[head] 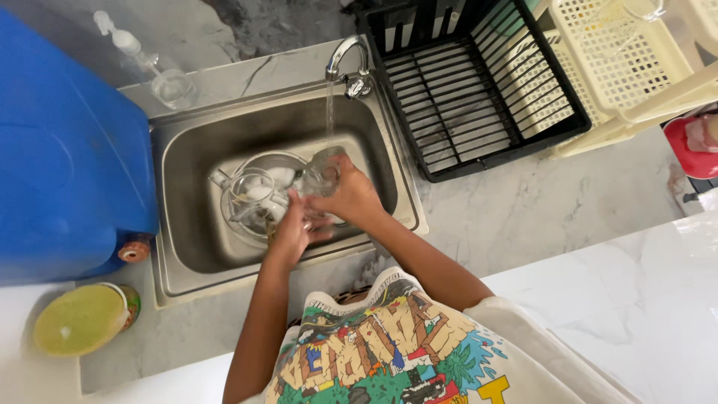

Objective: The person rinses a glass and a pitcher under running water, turning them over and placing them into a drying rack.

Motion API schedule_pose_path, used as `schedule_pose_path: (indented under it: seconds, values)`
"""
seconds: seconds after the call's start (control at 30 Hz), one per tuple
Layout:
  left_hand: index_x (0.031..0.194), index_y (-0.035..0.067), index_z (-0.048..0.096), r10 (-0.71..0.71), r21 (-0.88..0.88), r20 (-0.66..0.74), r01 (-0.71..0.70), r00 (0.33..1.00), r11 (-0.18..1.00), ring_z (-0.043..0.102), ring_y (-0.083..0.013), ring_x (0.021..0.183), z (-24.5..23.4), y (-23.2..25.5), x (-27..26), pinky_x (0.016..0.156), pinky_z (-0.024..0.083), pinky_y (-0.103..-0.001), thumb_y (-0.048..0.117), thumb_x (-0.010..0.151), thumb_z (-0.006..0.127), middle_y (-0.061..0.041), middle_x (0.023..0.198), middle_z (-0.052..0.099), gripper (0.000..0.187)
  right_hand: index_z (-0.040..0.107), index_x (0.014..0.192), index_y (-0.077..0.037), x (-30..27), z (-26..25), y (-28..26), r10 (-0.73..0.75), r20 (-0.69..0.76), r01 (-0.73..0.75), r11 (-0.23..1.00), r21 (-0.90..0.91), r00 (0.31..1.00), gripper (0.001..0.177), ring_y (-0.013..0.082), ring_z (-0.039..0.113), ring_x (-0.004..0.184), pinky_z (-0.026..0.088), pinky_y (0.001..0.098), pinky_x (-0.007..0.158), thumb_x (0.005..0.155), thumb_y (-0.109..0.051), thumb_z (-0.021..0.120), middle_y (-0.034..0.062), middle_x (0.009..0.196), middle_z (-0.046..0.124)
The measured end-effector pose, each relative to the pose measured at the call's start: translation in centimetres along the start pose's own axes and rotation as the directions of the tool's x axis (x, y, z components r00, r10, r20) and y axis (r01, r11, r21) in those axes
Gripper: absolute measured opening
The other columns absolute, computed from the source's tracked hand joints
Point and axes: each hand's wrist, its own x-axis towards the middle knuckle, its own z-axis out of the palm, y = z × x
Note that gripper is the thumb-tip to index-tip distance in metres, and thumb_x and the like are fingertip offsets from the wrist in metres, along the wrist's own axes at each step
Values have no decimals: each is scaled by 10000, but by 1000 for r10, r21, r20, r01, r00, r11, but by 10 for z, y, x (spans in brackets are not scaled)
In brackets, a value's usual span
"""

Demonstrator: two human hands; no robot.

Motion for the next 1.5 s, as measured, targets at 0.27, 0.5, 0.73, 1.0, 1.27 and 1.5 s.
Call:
schedule_pose_path:
  seconds: [0.27, 0.5, 0.73, 1.0, 1.27, 1.5]
  values:
    - [1267, 215, 629, 520, 969, 214, -246, 827, -7, 681, -279, 1003, -9, -28, -56, 799, 587, -401, 487, 1031, 472, -34, 1082, 616, 393, 612, 1189, -81, 0, -46, 14, 29, -150, -28, 1000, 12, 988, 814, 331, 720, 978, 562, 419, 858, 544, -449, 944, 169, 1028, 712]
    - [1089, 204, 675, 610, 909, 417, -288, 674, -302, 705, -290, 851, -25, -54, -32, 718, 586, -408, 407, 980, 556, -37, 915, 655, 260, 587, 1199, -68, -27, -142, -1, -269, -308, 389, 804, 450, 913, 708, 270, 692, 1067, 596, 415, 897, 604, -108, 968, 148, 1067, 720]
    - [1009, 118, 669, 547, 905, 415, -391, 727, -168, 647, -310, 799, -5, -37, -48, 669, 479, -448, 225, 968, 530, -61, 923, 651, 180, 510, 1327, -63, -29, -255, -25, -384, -516, 635, 582, 509, 766, 746, 234, 711, 1106, 676, 348, 918, 831, -544, 792, 127, 1276, 646]
    - [952, 125, 650, 536, 913, 400, -374, 744, -163, 638, -330, 770, -6, -36, -44, 660, 460, -475, 225, 957, 522, -62, 886, 637, 162, 295, 1393, -85, 11, -343, 22, -565, -747, 5, 799, -602, 352, 814, 367, 541, 1230, 479, 503, 965, 943, -70, 974, 164, 1363, 485]
    - [952, 115, 655, 530, 918, 387, -367, 755, -148, 634, -326, 793, -7, -38, -45, 670, 465, -473, 227, 965, 522, -66, 891, 638, 174, 83, 1587, -84, 49, -380, 65, -185, -909, -473, 804, -359, 374, 944, 501, 182, 1506, 536, 560, 1081, 1106, -239, 881, 188, 1649, 85]
    - [929, 108, 661, 555, 916, 393, -362, 733, -171, 636, -306, 771, -6, -38, -46, 664, 472, -455, 204, 957, 537, -65, 848, 643, 159, -98, 1576, -146, 69, -394, 82, 20, -965, -388, 918, -85, 261, 1059, 508, 63, 1550, 621, 414, 1030, 1091, -340, 823, 221, 1687, 16]
